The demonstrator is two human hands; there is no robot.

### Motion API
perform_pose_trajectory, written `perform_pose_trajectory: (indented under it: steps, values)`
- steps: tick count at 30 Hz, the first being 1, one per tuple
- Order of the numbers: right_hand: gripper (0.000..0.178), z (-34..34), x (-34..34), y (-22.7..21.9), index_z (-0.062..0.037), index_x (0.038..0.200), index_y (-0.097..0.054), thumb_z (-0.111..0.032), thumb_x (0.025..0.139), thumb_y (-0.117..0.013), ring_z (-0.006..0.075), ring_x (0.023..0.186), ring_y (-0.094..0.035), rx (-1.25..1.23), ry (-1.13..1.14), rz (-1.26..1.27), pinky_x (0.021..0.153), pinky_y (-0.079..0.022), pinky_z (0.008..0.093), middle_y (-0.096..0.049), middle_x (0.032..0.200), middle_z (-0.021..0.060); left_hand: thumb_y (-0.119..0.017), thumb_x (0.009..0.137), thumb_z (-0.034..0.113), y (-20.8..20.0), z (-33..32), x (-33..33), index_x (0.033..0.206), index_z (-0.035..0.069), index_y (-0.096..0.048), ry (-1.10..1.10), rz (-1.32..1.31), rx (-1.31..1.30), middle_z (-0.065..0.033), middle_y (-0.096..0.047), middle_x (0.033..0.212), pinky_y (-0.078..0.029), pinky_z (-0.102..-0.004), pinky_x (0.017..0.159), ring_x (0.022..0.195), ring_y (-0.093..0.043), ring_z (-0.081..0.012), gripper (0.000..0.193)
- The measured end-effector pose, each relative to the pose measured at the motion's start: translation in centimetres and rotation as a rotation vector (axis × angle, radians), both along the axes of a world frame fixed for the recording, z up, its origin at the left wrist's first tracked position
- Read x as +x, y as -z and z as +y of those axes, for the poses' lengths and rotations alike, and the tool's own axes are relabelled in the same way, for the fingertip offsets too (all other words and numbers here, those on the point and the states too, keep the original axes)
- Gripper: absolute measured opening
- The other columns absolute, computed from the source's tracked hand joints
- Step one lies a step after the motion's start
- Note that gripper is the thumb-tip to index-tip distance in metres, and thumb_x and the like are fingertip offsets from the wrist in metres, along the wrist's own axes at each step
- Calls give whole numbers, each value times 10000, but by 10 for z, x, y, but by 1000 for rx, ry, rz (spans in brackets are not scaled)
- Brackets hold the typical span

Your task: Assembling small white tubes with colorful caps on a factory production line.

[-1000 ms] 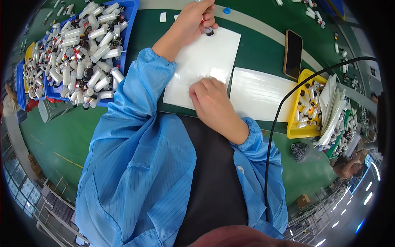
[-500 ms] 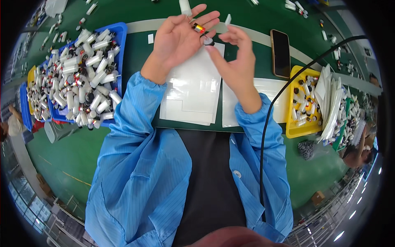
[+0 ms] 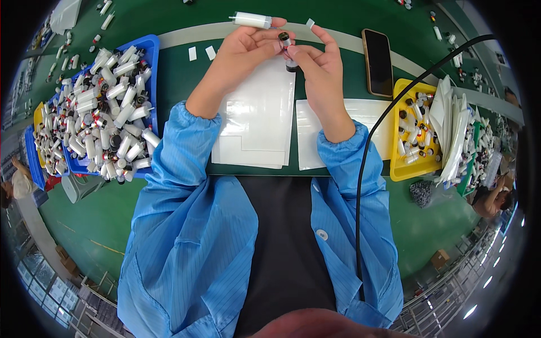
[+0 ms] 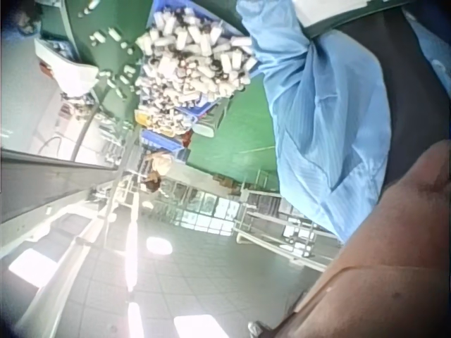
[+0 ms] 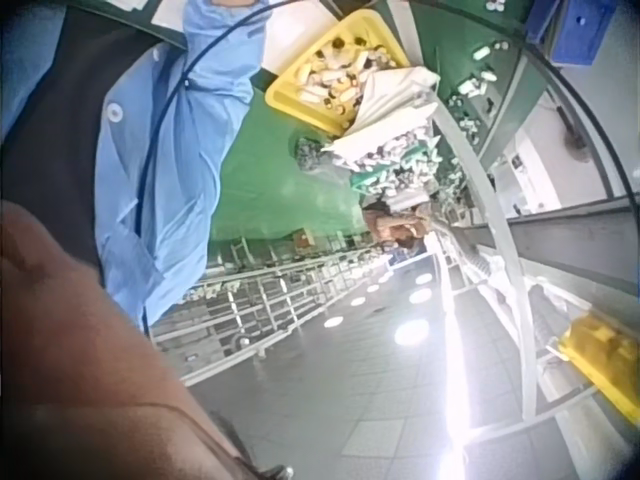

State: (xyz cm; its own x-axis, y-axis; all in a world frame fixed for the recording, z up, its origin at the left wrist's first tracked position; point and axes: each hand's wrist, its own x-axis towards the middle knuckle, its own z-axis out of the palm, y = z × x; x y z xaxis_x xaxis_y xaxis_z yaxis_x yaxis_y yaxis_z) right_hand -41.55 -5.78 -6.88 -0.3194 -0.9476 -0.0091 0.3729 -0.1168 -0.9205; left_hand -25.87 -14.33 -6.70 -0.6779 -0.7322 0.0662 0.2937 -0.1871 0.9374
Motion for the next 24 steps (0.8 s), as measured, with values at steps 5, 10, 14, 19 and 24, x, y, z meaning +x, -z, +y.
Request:
perform_pose_trajectory:
  steps: [5,10,14,19,24]
  values:
    - [603,2,3,0,36,1383,-339,-9,908,-709,146,916,-644,-62,13,195,851,-509,273,-668,1008,115,-570,1004,43,2,-1,2,1381,-6,-541,-55,-17,-36,-158,-666,1274,-518,-309,992,1126,-662,-195,381]
    - [459,-3,1,8,16,1291,-479,9,898,-716,137,971,-627,-289,183,376,863,-499,264,-593,1083,88,-578,1005,52,0,-1,1,1372,-7,-546,-58,-48,-49,-157,-682,1250,-523,-307,988,1119,-670,-194,373]
    - [184,2,-8,-1,30,1084,-630,3,918,-704,132,850,-656,-174,81,106,799,-524,268,-681,955,89,-575,1012,66,3,3,-1,1341,6,-579,-99,-68,-108,-139,-695,1224,-527,-304,988,1098,-675,-184,334]
    - [133,2,-6,-6,28,1027,-657,-56,933,-702,148,759,-667,-127,-72,-127,711,-532,271,-711,868,98,-586,1009,72,2,3,-2,1296,25,-626,-123,-107,-195,-108,-703,1204,-535,-304,979,1069,-678,-178,293]
    - [136,-3,-1,-1,26,1003,-663,-62,917,-720,135,715,-652,-76,-50,-50,665,-517,261,-720,869,105,-625,993,90,0,6,-1,1277,20,-647,-156,-135,-203,-103,-707,1192,-545,-305,964,1070,-678,-184,293]
